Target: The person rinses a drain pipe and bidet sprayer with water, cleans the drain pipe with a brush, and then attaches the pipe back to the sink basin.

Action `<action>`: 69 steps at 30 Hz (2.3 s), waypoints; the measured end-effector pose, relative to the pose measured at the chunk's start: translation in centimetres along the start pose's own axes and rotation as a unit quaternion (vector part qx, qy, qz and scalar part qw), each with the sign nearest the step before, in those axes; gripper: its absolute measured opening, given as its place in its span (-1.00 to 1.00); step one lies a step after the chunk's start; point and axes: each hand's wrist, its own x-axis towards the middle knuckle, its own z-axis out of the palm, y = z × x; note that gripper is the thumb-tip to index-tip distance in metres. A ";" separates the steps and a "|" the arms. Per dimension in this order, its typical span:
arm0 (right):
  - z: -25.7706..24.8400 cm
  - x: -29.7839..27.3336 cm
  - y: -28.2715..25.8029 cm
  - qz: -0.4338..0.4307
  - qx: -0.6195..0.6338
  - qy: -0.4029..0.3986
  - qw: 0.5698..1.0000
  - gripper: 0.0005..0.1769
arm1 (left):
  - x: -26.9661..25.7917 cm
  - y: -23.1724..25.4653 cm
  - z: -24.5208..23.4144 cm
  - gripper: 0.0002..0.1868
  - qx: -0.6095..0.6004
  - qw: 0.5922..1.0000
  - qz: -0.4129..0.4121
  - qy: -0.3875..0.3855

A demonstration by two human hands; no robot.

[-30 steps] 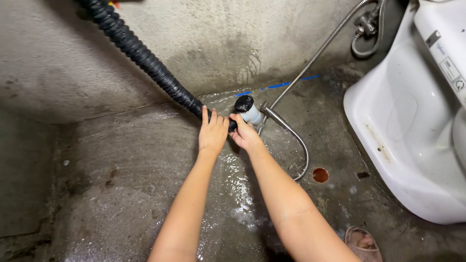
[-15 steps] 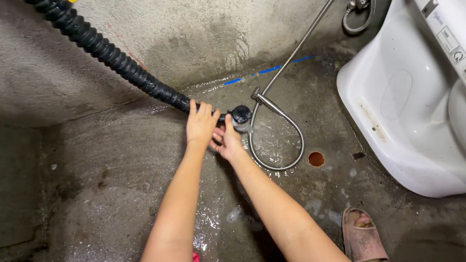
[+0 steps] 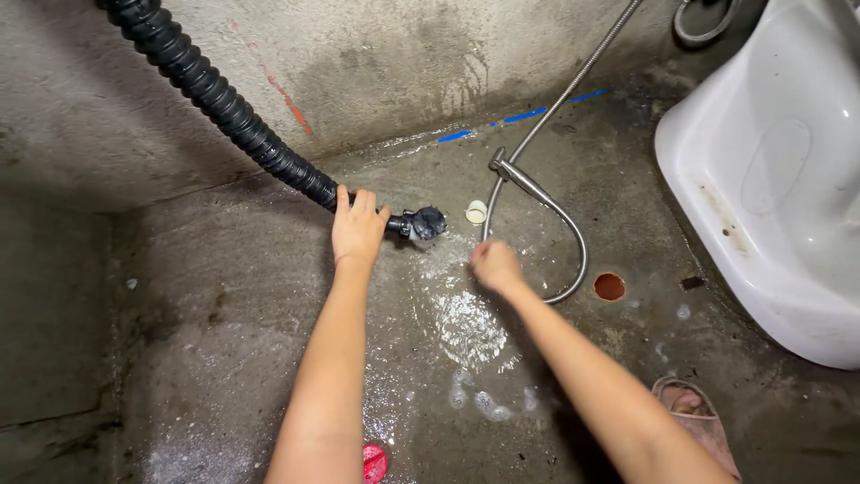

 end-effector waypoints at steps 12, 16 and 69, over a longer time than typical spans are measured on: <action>1.0 11.3 -0.5 -0.178 -0.127 0.088 0.972 -0.68 | -0.6 -0.7 -0.7 -0.53 0.029 0.997 0.020 -0.062; 0.1 11.4 -3.8 -0.098 0.079 0.036 0.991 -0.51 | -0.2 -0.4 -1.1 -0.51 0.003 1.000 0.024 -0.020; -21.4 -10.2 -42.2 -0.402 -0.274 -0.023 0.873 -0.67 | -5.3 -25.2 -25.0 -0.28 -0.050 0.918 -0.288 0.269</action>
